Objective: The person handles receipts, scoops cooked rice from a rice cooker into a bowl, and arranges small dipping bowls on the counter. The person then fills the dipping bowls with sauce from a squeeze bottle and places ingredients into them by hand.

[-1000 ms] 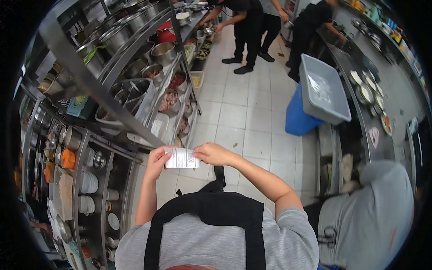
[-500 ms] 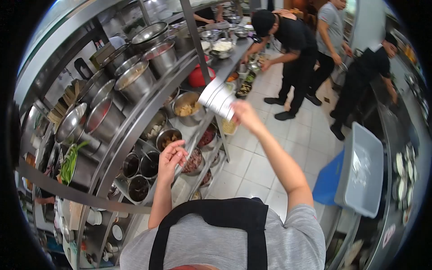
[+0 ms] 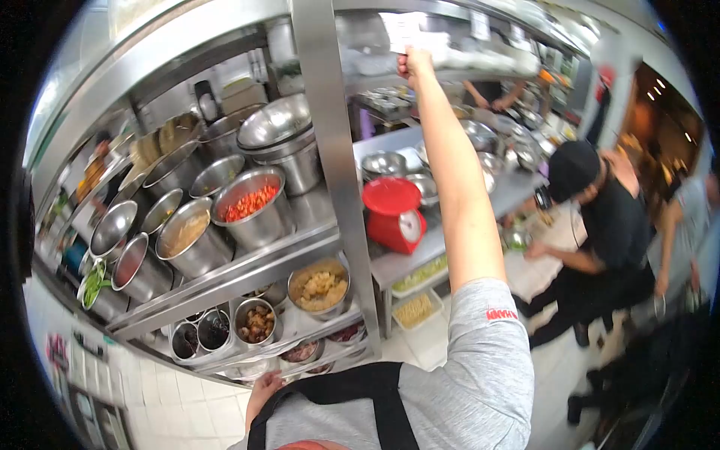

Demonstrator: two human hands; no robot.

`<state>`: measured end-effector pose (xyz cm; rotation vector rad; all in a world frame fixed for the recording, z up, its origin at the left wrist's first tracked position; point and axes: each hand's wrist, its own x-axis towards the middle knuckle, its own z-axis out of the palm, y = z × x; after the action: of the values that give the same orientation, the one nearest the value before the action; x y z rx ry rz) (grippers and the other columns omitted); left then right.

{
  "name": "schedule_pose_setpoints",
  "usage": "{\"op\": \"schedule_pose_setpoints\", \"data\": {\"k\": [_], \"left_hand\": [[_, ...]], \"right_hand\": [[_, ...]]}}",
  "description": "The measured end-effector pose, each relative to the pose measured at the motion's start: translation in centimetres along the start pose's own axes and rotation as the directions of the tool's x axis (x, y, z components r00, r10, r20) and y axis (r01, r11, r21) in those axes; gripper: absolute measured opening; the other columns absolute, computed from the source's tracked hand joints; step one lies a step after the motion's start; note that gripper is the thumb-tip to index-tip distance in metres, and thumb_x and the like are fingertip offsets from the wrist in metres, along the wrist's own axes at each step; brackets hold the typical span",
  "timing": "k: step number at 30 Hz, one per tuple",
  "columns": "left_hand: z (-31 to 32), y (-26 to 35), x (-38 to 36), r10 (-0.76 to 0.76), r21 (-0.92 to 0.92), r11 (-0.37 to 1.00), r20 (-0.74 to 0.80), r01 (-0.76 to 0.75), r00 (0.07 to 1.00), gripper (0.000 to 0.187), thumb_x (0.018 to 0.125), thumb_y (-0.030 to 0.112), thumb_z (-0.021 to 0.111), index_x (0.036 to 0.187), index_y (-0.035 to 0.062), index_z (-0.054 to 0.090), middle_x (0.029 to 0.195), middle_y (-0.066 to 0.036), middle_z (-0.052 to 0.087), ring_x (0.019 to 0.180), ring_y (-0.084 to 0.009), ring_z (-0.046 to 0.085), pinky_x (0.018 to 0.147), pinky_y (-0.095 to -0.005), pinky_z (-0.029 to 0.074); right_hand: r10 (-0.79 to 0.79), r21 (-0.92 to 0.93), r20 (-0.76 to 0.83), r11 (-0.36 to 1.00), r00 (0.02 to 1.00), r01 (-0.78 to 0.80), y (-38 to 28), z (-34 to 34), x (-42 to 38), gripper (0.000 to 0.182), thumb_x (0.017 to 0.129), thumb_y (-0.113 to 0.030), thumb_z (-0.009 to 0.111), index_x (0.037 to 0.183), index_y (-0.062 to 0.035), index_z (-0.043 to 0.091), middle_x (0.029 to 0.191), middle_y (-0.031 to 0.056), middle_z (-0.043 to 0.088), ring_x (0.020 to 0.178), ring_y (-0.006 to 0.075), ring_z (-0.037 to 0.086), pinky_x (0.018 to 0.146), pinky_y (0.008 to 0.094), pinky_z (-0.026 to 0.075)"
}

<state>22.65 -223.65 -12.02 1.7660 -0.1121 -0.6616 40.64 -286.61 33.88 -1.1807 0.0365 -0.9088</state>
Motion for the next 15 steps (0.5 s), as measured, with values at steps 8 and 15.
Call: {"op": "schedule_pose_setpoints", "data": {"k": [8, 15], "left_hand": [[10.9, 0.9, -7.1, -0.155, -0.231, 0.970, -0.342, 0.077, 0.927, 0.034, 0.088, 0.014, 0.054, 0.119, 0.0019, 0.052, 0.097, -0.010, 0.065, 0.082, -0.0159, 0.062, 0.068, -0.0279, 0.050], [15.4, -1.5, -12.5, -0.196, -0.164, 0.978, -0.480, 0.132, 0.855, 0.035, 0.088, 0.021, 0.057, 0.121, 0.0082, 0.053, 0.091, -0.004, 0.065, 0.079, -0.0100, 0.059, 0.066, -0.0264, 0.050]], "right_hand": [[0.098, 0.130, 0.175, 0.984, 0.980, -0.121, 1.1, 4.5, 16.4, 0.020, 0.091, -0.025, 0.051, 0.085, -0.0061, 0.051, 0.058, 0.0042, 0.049, 0.042, 0.0134, 0.040, 0.041, 0.0318, 0.036], [0.127, 0.099, 0.456, 0.976, 0.881, -0.192, 3.7, 0.7, 26.6, 0.057, 0.093, -0.039, 0.041, 0.138, -0.0051, 0.028, 0.137, 0.0240, 0.035, 0.128, 0.0349, 0.034, 0.107, 0.0464, 0.027]]}}
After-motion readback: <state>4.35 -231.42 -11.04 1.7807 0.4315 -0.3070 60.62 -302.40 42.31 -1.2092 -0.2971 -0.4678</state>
